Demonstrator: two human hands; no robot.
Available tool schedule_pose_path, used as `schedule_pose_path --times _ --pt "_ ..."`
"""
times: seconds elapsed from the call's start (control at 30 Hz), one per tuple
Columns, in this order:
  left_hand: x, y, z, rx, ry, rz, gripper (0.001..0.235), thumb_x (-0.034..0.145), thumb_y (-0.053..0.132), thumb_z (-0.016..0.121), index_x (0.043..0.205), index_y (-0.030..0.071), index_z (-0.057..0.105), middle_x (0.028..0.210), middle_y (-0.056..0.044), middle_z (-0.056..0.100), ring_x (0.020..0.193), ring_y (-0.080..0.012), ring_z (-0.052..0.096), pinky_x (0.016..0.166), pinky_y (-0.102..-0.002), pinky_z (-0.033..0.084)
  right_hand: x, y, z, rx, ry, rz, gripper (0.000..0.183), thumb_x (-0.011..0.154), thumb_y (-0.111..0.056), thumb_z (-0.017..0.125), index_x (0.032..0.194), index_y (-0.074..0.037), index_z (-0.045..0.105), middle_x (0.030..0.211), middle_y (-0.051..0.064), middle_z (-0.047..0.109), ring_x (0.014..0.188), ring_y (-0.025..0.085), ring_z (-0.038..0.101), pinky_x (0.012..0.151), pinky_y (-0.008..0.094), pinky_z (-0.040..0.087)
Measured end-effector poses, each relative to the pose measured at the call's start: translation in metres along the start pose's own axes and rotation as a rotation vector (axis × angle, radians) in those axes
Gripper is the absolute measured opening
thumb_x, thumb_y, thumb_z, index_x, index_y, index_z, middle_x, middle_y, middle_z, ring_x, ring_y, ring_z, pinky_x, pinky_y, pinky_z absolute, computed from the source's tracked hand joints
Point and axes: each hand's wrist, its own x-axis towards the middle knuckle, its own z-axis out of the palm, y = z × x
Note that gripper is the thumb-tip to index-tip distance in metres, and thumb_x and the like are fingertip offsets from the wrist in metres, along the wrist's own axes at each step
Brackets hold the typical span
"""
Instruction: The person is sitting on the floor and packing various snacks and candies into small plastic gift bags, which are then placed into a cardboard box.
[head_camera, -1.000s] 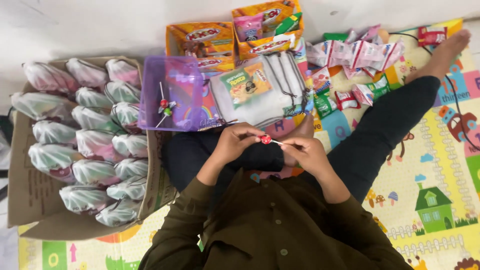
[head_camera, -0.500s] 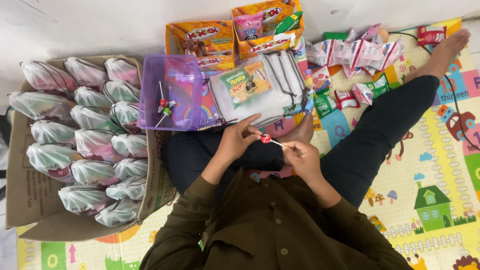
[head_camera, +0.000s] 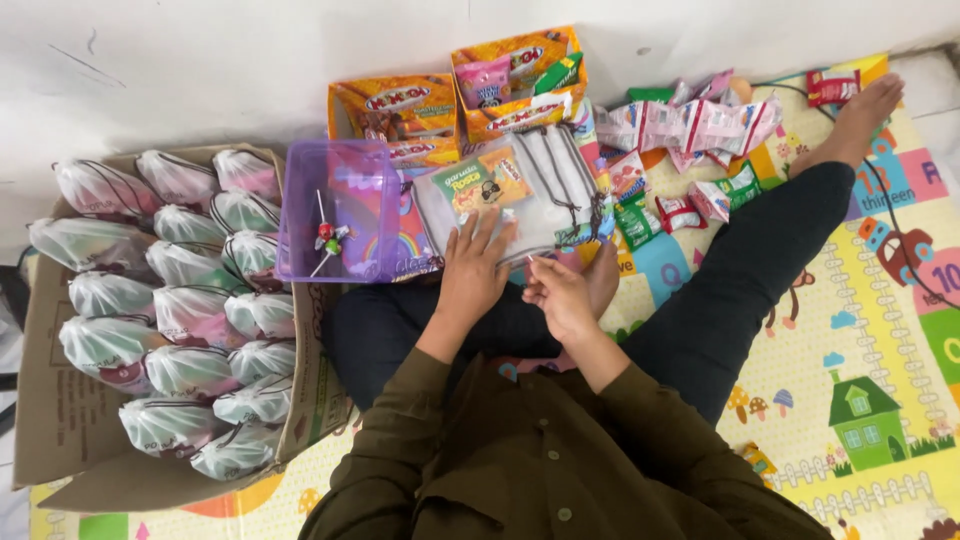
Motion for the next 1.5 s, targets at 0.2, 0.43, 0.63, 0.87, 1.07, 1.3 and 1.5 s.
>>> schedule_pose_path --times 0.2,0.43,0.63,0.87,1.07,1.3,1.5 --pt "-0.001 0.001 0.007 -0.011 -0.060 -0.043 0.053 0.096 0.027 0.059 0.148 0.036 0.055 0.160 -0.003 0.044 0.150 -0.0389 0.035 0.114 -0.067 0.035 0.041 0.026 0.009 0.004 0.013 -0.080 0.012 0.095 -0.011 0.071 0.104 -0.003 0.071 0.078 0.011 0.066 0.058 0.026 0.071 0.056 0.043 0.066" --pt "-0.005 0.013 0.008 -0.092 -0.060 -0.054 0.046 0.102 0.031 0.054 0.147 0.038 0.055 0.160 -0.002 0.044 0.150 -0.0390 0.035 0.114 -0.067 0.034 -0.014 -0.045 0.075 0.157 0.009 -0.173 0.005 0.092 -0.008 0.070 0.096 -0.006 0.073 0.074 0.004 0.064 0.054 0.016 0.068 0.052 0.040 0.062" --pt "-0.008 0.021 0.002 -0.153 -0.110 -0.090 0.046 0.103 0.030 0.053 0.148 0.038 0.054 0.163 0.000 0.041 0.152 -0.0383 0.030 0.117 -0.067 0.030 -0.014 -0.042 0.076 0.052 -0.062 -0.219 0.011 0.094 -0.009 0.068 0.104 -0.004 0.070 0.084 0.009 0.065 0.063 0.020 0.069 0.058 0.040 0.063" --pt "-0.009 0.018 -0.001 -0.169 -0.122 -0.107 0.047 0.103 0.030 0.053 0.148 0.040 0.053 0.163 0.003 0.040 0.153 -0.0357 0.029 0.118 -0.066 0.030 -0.015 -0.035 0.070 -0.066 -0.148 -0.265 0.017 0.097 -0.009 0.066 0.112 -0.001 0.068 0.095 0.014 0.066 0.073 0.024 0.071 0.065 0.040 0.064" --pt "-0.009 0.019 -0.003 -0.208 -0.089 -0.093 0.047 0.102 0.028 0.055 0.148 0.035 0.055 0.162 -0.001 0.042 0.152 -0.0382 0.031 0.116 -0.069 0.030 -0.014 -0.032 0.070 -0.162 -0.218 -0.315 0.023 0.100 -0.010 0.064 0.119 0.002 0.066 0.104 0.019 0.067 0.082 0.028 0.072 0.071 0.041 0.064" --pt "0.009 -0.007 -0.021 -0.220 0.043 0.014 0.052 0.105 0.040 0.048 0.155 0.026 0.046 0.149 -0.013 0.056 0.139 -0.0423 0.050 0.111 -0.075 0.027 -0.011 -0.026 0.054 -0.278 -0.293 -0.378 0.029 0.103 -0.011 0.062 0.128 0.004 0.063 0.116 0.024 0.068 0.092 0.032 0.074 0.078 0.041 0.065" --pt "0.052 -0.047 -0.024 -0.076 -0.042 0.100 0.050 0.109 0.036 0.041 0.157 0.024 0.045 0.156 -0.008 0.050 0.144 -0.0418 0.043 0.112 -0.067 0.036 -0.026 -0.006 0.011 -0.496 -0.245 -0.463 0.031 0.095 -0.008 0.074 0.123 0.003 0.068 0.102 0.023 0.077 0.082 0.028 0.080 0.069 0.033 0.068"
